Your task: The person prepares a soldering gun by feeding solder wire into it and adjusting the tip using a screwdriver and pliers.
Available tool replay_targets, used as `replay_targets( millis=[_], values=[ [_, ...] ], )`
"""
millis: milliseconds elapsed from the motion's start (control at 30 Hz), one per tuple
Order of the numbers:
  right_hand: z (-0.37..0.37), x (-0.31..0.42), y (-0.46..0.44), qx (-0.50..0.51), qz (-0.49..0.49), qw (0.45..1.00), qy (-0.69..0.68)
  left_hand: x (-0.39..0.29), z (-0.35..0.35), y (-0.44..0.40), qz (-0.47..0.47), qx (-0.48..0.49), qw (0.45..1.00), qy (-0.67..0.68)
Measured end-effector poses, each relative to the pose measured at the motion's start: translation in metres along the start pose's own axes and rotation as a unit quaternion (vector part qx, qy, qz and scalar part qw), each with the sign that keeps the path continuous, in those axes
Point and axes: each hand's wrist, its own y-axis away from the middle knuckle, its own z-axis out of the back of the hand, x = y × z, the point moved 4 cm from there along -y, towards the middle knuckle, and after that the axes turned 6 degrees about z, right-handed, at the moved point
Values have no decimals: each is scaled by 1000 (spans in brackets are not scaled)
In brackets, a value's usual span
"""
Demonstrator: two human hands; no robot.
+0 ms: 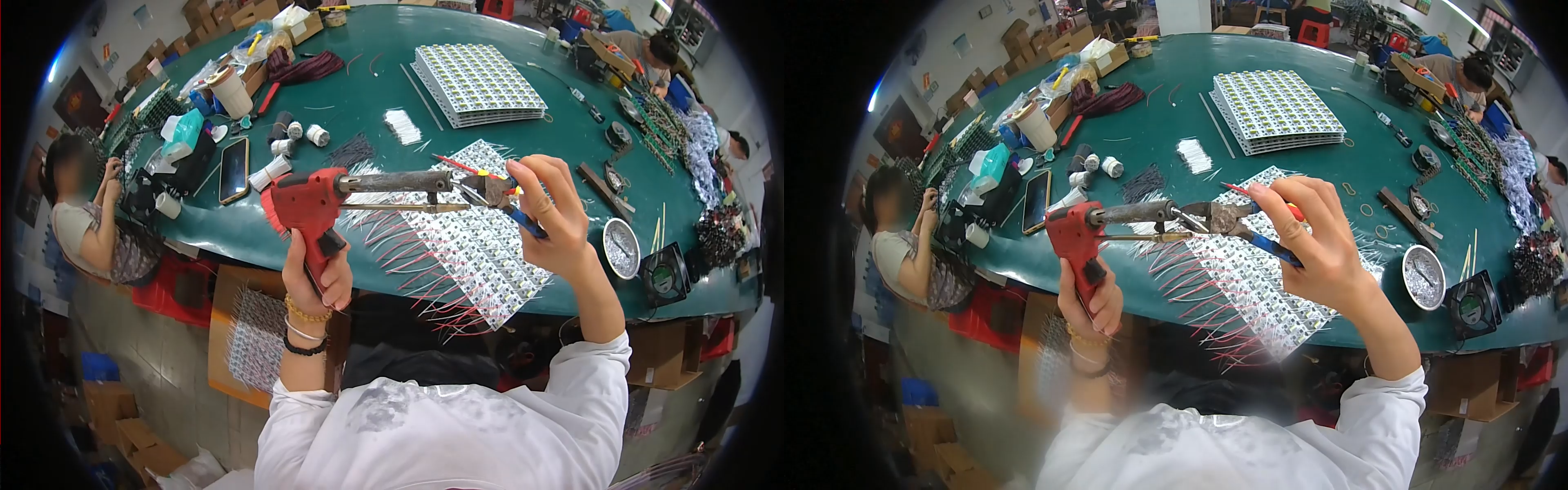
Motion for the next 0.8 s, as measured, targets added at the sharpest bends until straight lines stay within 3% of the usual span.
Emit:
replay_targets(
  millis=[800],
  values=[
    [10, 6, -3, 62, 1, 996, -64, 0, 6, 4, 9, 25, 1000, -9]
  ],
)
